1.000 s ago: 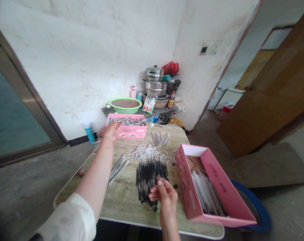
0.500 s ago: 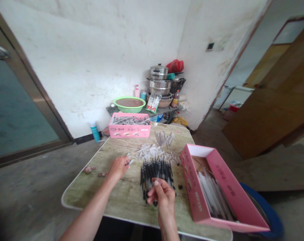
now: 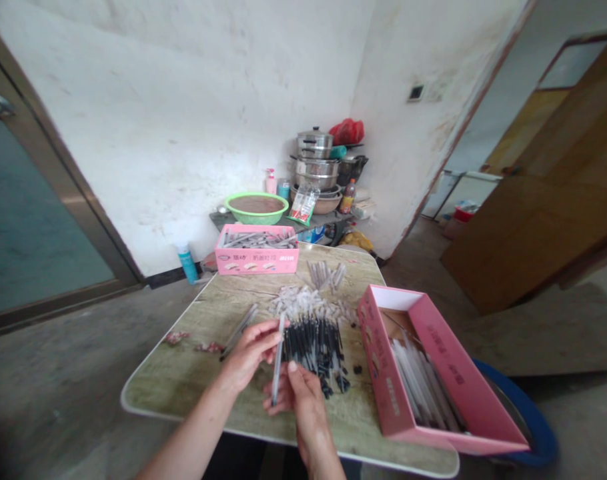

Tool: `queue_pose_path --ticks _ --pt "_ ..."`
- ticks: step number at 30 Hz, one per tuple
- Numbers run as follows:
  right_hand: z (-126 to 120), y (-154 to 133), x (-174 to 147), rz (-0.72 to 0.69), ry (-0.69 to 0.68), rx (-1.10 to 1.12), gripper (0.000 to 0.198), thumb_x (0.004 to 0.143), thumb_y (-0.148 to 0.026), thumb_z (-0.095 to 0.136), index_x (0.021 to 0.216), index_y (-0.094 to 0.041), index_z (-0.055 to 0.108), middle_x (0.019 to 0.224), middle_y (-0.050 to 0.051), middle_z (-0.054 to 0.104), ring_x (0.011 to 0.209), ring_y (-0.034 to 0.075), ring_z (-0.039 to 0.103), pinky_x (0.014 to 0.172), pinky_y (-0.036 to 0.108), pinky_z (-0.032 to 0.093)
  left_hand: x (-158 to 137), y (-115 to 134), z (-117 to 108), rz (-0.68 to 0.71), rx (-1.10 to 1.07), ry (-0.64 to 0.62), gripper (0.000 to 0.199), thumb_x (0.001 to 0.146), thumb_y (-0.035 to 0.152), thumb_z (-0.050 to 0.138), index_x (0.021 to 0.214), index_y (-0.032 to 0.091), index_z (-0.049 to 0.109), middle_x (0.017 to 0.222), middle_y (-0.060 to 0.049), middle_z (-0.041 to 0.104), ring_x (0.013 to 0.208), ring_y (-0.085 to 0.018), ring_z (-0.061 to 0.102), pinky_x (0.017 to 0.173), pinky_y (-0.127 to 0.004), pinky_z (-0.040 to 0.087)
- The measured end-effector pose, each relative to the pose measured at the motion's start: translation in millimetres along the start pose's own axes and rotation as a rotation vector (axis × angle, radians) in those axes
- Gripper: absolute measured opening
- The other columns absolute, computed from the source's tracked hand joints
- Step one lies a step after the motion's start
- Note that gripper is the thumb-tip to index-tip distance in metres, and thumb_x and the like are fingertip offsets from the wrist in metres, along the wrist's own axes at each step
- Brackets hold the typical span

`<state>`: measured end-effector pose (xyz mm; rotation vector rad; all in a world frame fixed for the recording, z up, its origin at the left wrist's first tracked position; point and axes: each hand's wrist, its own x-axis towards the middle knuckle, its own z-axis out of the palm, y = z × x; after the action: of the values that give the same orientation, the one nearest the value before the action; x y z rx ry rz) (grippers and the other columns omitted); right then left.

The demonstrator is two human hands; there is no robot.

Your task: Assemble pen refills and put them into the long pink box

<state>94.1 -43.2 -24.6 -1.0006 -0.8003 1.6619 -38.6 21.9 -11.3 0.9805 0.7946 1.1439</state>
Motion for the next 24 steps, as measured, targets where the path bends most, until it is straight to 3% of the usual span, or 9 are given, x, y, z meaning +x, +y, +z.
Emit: queue_pose_path --ticks 4,7,10,13,16,18,20,24 --pt "4 7 -9 0.051 -0.071 0.166 0.042 0.084 -0.051 0.057 0.093 -0.010 0.063 0.052 0.002 0.062 0.031 0.008 0.045 0.029 0.017 0.032 -6 0 11 0.001 -0.043 -0.016 0.040 0.074 0.035 0.071 0.106 0.013 0.068 0.065 0.000 0.058 0.046 -0.004 0.041 0.042 -0.016 0.029" --pt "2 10 -16 0.025 -0.074 0.223 0.032 0.085 -0.045 0.059 0.085 -0.012 0.063 0.039 -0.008 0.045 0.026 0.003 0.026 0.028 0.015 0.022 -5 3 11 -0.016 -0.121 -0.025 0.037 0.080 0.042 0.063 0.100 0.011 0.070 0.076 -0.006 0.063 0.044 -0.002 0.037 0.039 -0.016 0.022" --pt "1 7 -19 0.020 -0.092 0.181 0.033 0.085 -0.047 0.057 0.079 -0.015 0.061 0.036 -0.010 0.036 0.027 0.004 0.021 0.029 0.017 0.018 -3 4 11 -0.046 -0.156 -0.011 0.035 0.080 0.043 0.063 0.088 0.010 0.071 0.071 -0.008 0.065 0.043 -0.002 0.038 0.039 -0.015 0.021" --pt "1 0 -19 -0.119 -0.020 -0.095 0.037 0.086 -0.050 0.053 0.072 -0.015 0.060 0.036 -0.010 0.032 0.031 0.004 0.018 0.033 0.019 0.015 -2 6 14 -0.030 -0.176 0.074 0.032 0.076 0.041 0.068 0.077 0.009 0.070 0.064 -0.008 0.066 0.041 -0.001 0.039 0.038 -0.013 0.020" --pt "1 -5 -20 -0.412 0.172 -0.543 0.036 0.085 -0.046 0.057 0.066 -0.016 0.061 0.048 -0.003 0.044 0.043 0.007 0.033 0.043 0.021 0.024 0 7 21 -0.015 -0.206 0.160 0.031 0.072 0.040 0.073 0.072 0.009 0.070 0.060 -0.008 0.066 0.040 -0.001 0.040 0.037 -0.012 0.020" --pt "3 -6 -21 -0.526 0.283 -0.687 0.034 0.082 -0.045 0.061 0.065 -0.016 0.062 0.057 0.000 0.050 0.052 0.010 0.041 0.049 0.022 0.029 0 9 24 -0.014 -0.233 0.197 0.031 0.069 0.040 0.074 0.071 0.010 0.070 0.061 -0.008 0.066 0.041 -0.001 0.042 0.037 -0.011 0.021" --pt "7 -6 -21 -0.442 0.290 -0.599 0.035 0.082 -0.048 0.060 0.068 -0.016 0.062 0.053 -0.001 0.047 0.047 0.009 0.038 0.045 0.022 0.028 0 11 25 -0.017 -0.258 0.199 0.031 0.069 0.040 0.075 0.071 0.010 0.070 0.062 -0.007 0.067 0.040 0.000 0.041 0.037 -0.011 0.023" --pt "13 -10 -21 -0.060 0.047 -0.105 0.041 0.086 -0.056 0.048 0.084 -0.017 0.061 0.040 -0.011 0.028 0.032 0.006 0.017 0.032 0.020 0.017 -1 12 23 -0.031 -0.264 0.124 0.030 0.070 0.040 0.074 0.072 0.010 0.070 0.061 -0.007 0.067 0.038 0.000 0.039 0.036 -0.011 0.022"
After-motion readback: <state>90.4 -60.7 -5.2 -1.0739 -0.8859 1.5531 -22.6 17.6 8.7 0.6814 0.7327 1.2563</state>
